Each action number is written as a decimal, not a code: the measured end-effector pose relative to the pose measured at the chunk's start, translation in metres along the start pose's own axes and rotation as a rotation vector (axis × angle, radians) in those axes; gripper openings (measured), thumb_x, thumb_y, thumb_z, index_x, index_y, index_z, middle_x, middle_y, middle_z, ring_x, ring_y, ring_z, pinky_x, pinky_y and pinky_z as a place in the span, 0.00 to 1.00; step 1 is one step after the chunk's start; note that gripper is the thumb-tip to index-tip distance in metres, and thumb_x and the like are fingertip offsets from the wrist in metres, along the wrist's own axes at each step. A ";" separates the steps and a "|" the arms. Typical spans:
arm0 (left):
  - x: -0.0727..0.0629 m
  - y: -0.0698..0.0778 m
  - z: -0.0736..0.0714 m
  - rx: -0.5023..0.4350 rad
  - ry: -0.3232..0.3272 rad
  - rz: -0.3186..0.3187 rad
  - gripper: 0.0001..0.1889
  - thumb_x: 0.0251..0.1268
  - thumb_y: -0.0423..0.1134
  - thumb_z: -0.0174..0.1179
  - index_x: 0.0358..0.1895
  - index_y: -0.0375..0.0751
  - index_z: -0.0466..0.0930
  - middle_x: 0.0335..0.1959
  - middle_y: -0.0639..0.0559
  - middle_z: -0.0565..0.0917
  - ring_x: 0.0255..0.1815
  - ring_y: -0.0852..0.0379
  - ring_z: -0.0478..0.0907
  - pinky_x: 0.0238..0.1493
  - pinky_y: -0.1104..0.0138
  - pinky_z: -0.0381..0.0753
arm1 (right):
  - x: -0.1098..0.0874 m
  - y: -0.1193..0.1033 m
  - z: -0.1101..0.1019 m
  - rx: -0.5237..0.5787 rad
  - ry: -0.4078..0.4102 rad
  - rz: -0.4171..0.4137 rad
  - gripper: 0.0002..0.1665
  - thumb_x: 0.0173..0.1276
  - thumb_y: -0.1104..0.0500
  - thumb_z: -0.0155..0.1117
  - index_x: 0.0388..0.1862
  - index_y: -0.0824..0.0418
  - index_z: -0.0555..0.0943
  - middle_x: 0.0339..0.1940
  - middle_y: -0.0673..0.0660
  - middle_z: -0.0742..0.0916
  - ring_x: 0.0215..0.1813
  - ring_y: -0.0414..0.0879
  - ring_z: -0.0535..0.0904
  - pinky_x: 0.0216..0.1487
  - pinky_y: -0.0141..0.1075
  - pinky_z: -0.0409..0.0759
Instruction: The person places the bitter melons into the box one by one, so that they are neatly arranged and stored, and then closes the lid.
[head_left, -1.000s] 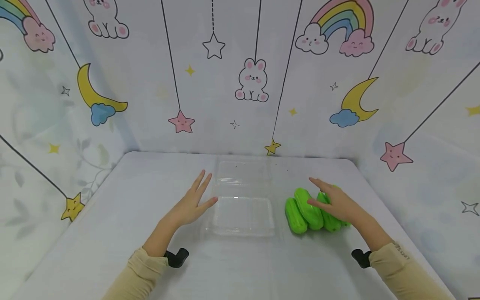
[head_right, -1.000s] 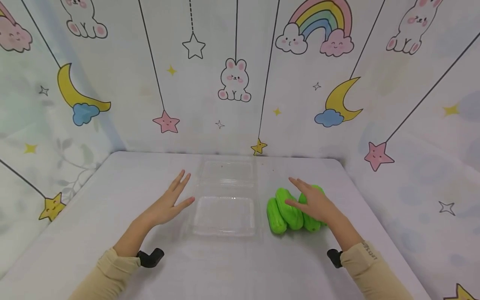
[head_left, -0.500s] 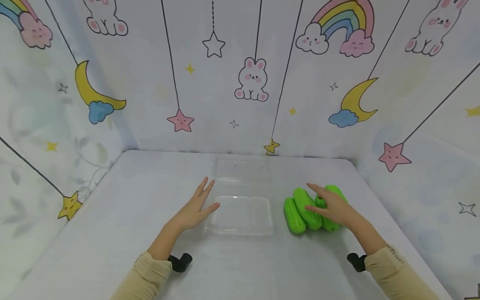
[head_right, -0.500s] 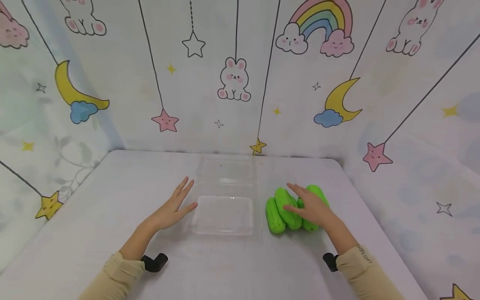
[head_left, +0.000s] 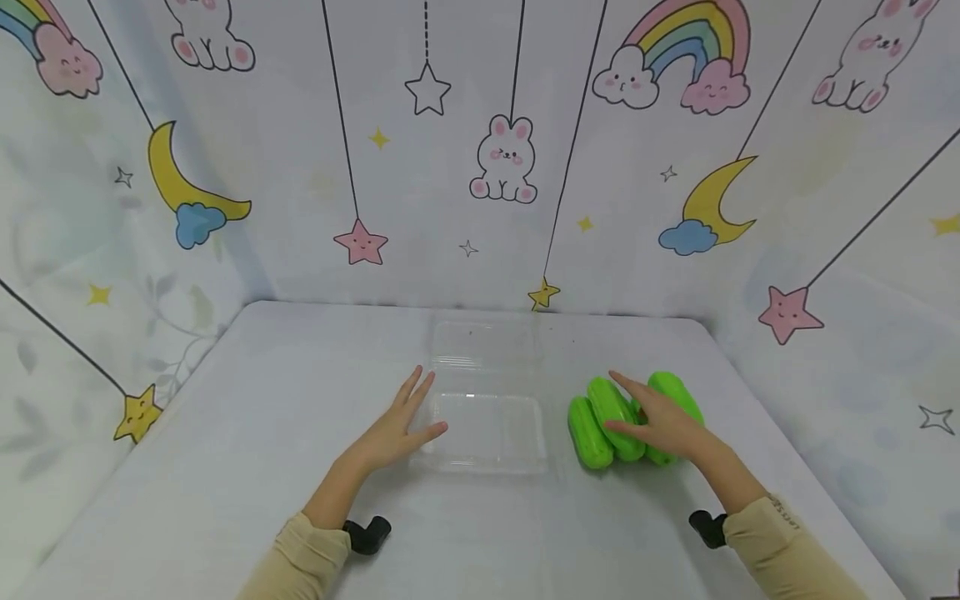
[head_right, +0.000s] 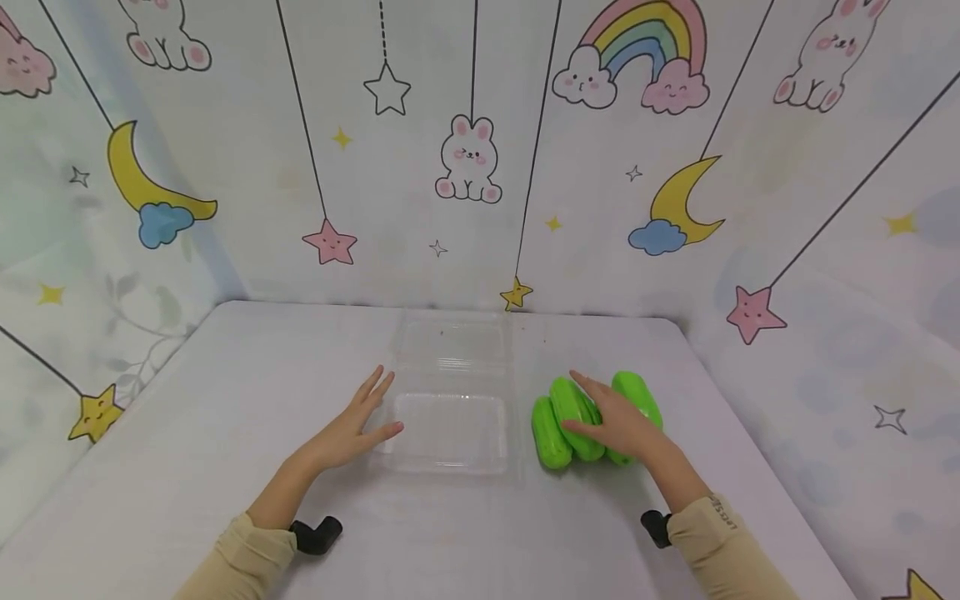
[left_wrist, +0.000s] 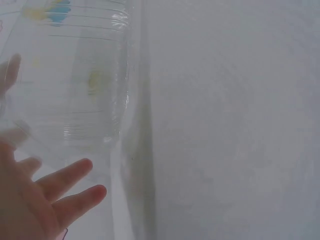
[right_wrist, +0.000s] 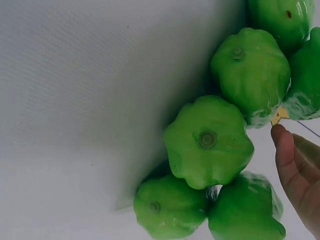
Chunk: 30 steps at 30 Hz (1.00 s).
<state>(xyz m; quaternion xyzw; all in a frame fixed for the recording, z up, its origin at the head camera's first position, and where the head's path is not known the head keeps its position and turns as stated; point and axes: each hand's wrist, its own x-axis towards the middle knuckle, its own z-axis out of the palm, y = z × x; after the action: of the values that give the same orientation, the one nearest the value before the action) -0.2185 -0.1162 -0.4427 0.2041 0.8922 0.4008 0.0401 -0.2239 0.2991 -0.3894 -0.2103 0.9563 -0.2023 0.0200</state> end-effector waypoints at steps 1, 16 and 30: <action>0.000 0.000 0.001 -0.002 0.003 0.004 0.45 0.60 0.60 0.54 0.73 0.58 0.35 0.73 0.53 0.32 0.71 0.41 0.43 0.60 0.39 0.54 | 0.000 0.000 0.000 0.007 -0.002 0.001 0.48 0.60 0.41 0.61 0.71 0.63 0.55 0.64 0.67 0.69 0.52 0.60 0.73 0.52 0.54 0.69; -0.003 -0.001 0.004 -0.045 -0.044 -0.028 0.45 0.59 0.61 0.54 0.73 0.58 0.37 0.73 0.58 0.32 0.72 0.48 0.36 0.63 0.42 0.50 | -0.003 0.004 0.009 0.057 -0.012 0.006 0.45 0.61 0.42 0.60 0.71 0.60 0.57 0.63 0.66 0.71 0.54 0.63 0.73 0.52 0.56 0.70; -0.004 -0.005 0.010 -0.074 -0.041 -0.027 0.48 0.57 0.61 0.57 0.73 0.59 0.34 0.72 0.60 0.29 0.72 0.47 0.37 0.63 0.42 0.51 | -0.006 0.010 0.019 0.231 0.042 0.069 0.47 0.56 0.45 0.67 0.71 0.52 0.57 0.39 0.57 0.79 0.16 0.35 0.61 0.19 0.31 0.68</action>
<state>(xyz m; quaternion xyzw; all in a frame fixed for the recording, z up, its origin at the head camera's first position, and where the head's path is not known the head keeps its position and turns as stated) -0.2142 -0.1145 -0.4535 0.1983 0.8784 0.4288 0.0714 -0.2205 0.3029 -0.4111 -0.1694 0.9335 -0.3146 0.0312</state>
